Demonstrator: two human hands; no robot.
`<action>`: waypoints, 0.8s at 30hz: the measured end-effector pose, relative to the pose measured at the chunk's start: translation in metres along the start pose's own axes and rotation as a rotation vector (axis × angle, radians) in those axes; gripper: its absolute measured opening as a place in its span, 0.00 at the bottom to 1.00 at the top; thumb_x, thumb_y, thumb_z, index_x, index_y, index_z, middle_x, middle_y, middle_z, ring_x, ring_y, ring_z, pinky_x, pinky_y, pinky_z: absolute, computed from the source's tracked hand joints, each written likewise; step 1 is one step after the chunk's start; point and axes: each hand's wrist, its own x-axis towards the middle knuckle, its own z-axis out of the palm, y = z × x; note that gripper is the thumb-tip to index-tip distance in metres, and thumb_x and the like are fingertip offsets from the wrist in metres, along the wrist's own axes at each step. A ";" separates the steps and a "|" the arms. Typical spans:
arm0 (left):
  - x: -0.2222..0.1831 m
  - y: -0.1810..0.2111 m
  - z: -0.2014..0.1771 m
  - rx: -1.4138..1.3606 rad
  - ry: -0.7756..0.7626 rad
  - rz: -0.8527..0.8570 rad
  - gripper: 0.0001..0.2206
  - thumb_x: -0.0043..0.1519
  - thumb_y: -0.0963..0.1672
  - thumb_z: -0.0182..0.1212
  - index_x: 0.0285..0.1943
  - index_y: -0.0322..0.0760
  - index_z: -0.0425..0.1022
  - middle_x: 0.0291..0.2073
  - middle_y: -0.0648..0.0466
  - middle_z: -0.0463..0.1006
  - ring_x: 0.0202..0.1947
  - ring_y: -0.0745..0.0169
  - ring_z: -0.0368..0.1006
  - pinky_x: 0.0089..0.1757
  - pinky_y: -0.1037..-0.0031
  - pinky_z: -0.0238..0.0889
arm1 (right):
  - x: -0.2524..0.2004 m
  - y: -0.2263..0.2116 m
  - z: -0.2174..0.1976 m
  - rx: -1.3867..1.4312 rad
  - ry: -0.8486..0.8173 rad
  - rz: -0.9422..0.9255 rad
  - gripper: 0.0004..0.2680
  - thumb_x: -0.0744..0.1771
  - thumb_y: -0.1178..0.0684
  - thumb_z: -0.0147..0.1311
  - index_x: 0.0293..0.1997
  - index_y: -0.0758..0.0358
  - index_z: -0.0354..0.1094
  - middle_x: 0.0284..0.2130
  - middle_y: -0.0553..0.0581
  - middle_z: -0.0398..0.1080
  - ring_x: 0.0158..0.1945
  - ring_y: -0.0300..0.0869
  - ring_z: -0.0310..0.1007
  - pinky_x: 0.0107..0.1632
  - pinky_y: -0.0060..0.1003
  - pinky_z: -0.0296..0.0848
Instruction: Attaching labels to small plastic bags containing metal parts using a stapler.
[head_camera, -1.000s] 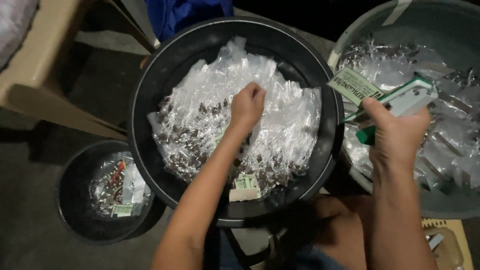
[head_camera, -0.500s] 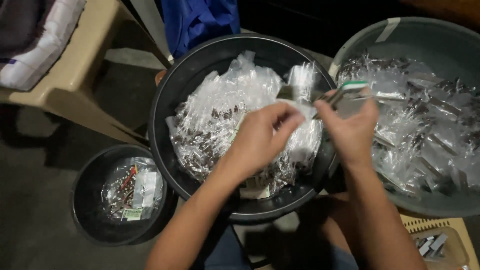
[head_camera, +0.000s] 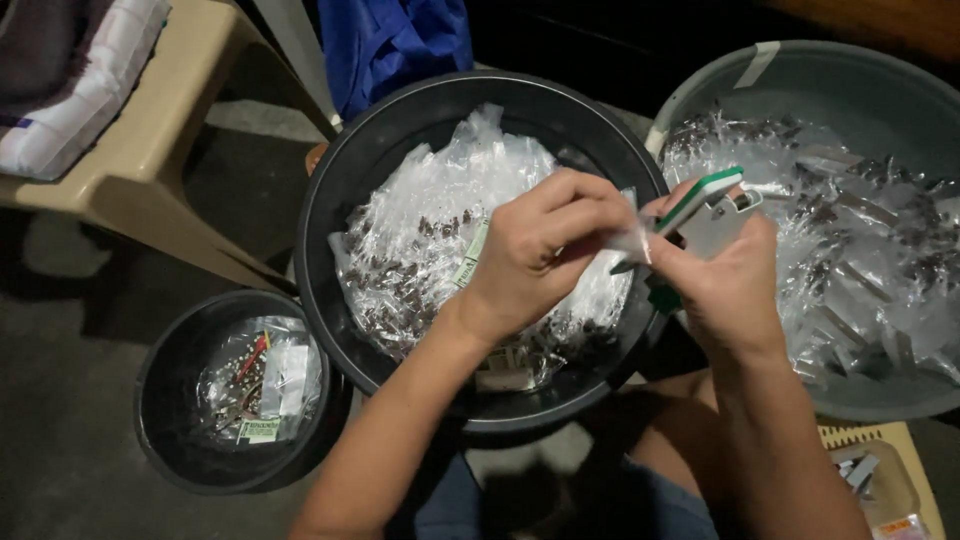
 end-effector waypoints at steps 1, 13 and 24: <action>-0.003 0.000 -0.001 0.014 -0.011 0.025 0.12 0.60 0.30 0.63 0.48 0.31 0.77 0.45 0.45 0.76 0.45 0.54 0.77 0.46 0.73 0.76 | -0.002 0.004 -0.001 0.052 0.017 0.030 0.11 0.62 0.57 0.68 0.44 0.59 0.68 0.38 0.50 0.74 0.40 0.36 0.74 0.48 0.29 0.74; -0.026 -0.005 0.013 -0.082 0.108 -0.408 0.12 0.64 0.37 0.61 0.52 0.37 0.65 0.43 0.50 0.73 0.46 0.59 0.74 0.51 0.76 0.73 | 0.018 0.008 -0.012 0.875 0.377 0.572 0.12 0.61 0.58 0.58 0.49 0.60 0.67 0.42 0.56 0.71 0.42 0.42 0.72 0.50 0.37 0.74; -0.047 -0.037 0.038 0.056 0.057 -0.357 0.11 0.56 0.30 0.56 0.41 0.33 0.72 0.34 0.52 0.72 0.35 0.62 0.69 0.37 0.78 0.68 | 0.025 0.020 0.010 0.389 0.352 -0.110 0.11 0.71 0.40 0.51 0.43 0.55 0.70 0.39 0.51 0.74 0.43 0.39 0.79 0.54 0.40 0.86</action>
